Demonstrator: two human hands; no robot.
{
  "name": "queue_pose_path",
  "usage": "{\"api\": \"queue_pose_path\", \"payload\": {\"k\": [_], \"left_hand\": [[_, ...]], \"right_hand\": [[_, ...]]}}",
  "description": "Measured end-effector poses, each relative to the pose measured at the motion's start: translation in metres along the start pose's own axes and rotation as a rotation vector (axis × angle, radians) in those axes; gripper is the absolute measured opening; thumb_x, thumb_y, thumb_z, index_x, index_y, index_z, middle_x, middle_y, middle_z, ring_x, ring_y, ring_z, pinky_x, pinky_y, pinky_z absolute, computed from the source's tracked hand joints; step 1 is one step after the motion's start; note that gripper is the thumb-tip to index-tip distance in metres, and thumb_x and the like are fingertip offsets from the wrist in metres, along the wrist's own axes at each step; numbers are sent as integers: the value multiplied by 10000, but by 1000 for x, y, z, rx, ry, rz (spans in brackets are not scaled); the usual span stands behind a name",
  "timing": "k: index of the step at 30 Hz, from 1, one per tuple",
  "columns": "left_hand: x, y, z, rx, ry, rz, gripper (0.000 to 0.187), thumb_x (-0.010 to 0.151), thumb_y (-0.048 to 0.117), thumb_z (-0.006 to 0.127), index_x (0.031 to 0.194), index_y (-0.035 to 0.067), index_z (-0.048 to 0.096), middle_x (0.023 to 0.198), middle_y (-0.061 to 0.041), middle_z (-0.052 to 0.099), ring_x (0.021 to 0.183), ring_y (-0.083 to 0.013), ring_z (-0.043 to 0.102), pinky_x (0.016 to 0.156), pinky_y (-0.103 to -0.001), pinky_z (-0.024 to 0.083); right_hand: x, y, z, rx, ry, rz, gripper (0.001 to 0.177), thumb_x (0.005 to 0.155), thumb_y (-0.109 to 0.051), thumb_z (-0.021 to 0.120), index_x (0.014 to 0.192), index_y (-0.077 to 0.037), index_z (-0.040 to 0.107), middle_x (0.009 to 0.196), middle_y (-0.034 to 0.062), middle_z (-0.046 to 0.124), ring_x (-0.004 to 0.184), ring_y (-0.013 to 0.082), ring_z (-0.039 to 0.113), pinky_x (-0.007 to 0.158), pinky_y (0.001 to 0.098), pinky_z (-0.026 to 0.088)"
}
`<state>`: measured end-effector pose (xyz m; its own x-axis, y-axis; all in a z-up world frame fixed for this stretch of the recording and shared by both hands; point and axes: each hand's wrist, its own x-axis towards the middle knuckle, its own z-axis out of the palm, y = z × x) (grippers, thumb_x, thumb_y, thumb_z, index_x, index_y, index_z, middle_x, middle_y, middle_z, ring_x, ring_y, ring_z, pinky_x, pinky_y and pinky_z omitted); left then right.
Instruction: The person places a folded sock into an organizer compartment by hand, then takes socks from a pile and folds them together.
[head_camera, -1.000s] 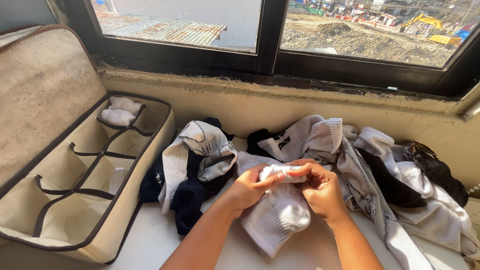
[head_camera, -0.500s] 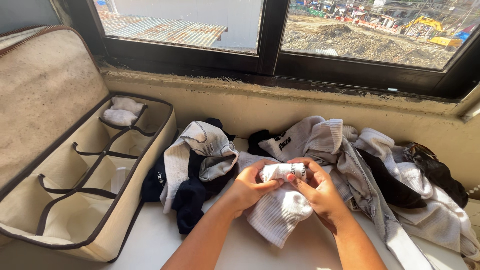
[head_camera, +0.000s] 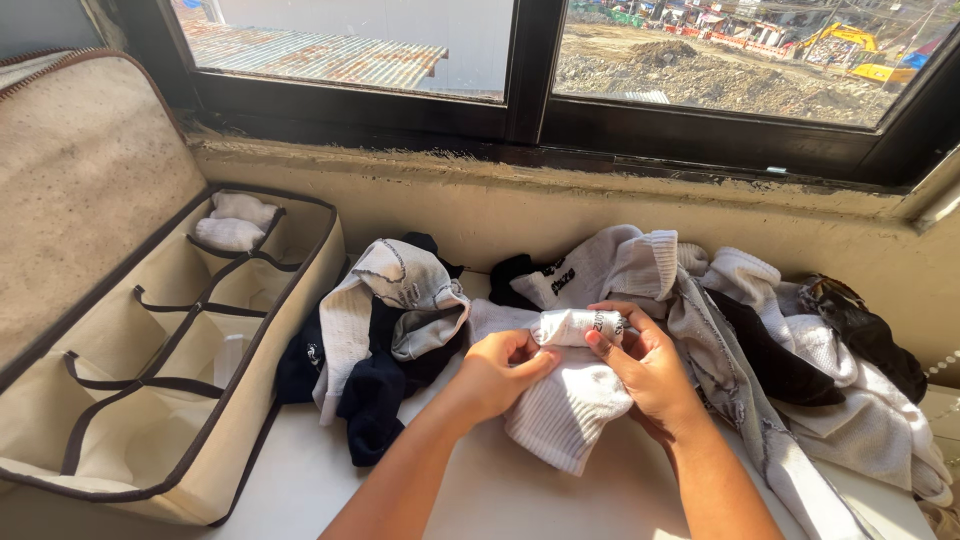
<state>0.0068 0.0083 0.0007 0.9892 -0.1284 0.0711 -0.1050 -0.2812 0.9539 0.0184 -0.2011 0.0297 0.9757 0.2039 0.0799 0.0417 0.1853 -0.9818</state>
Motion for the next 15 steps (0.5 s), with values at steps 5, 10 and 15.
{"api": "queue_pose_path", "payload": {"k": [5,10,15], "left_hand": [[-13,-3,-24,-22,-206,-159,501,838,385,806,1098,-2,621,943,-166,700,793,-183,633,678,-372,545],[-28,13,-54,56,-280,-155,858,716,438,908,1393,176,451,1127,-21,615,933,-199,754,808,-374,639],[-32,19,-31,548,-60,60,537,749,421,768,1146,75,662,1038,-185,738,986,-370,699,818,-466,545]], "right_hand": [[-3,2,1,1,-83,103,390,883,-96,722,1260,-78,625,997,81,723,876,134,662,739,308,553],[-10,7,17,-159,-358,162,368,889,-60,717,1247,-68,635,1063,53,738,957,110,687,822,285,567],[-28,2,55,-535,-224,-178,442,840,-88,761,1266,-92,638,1073,41,712,957,146,679,836,280,543]]}}
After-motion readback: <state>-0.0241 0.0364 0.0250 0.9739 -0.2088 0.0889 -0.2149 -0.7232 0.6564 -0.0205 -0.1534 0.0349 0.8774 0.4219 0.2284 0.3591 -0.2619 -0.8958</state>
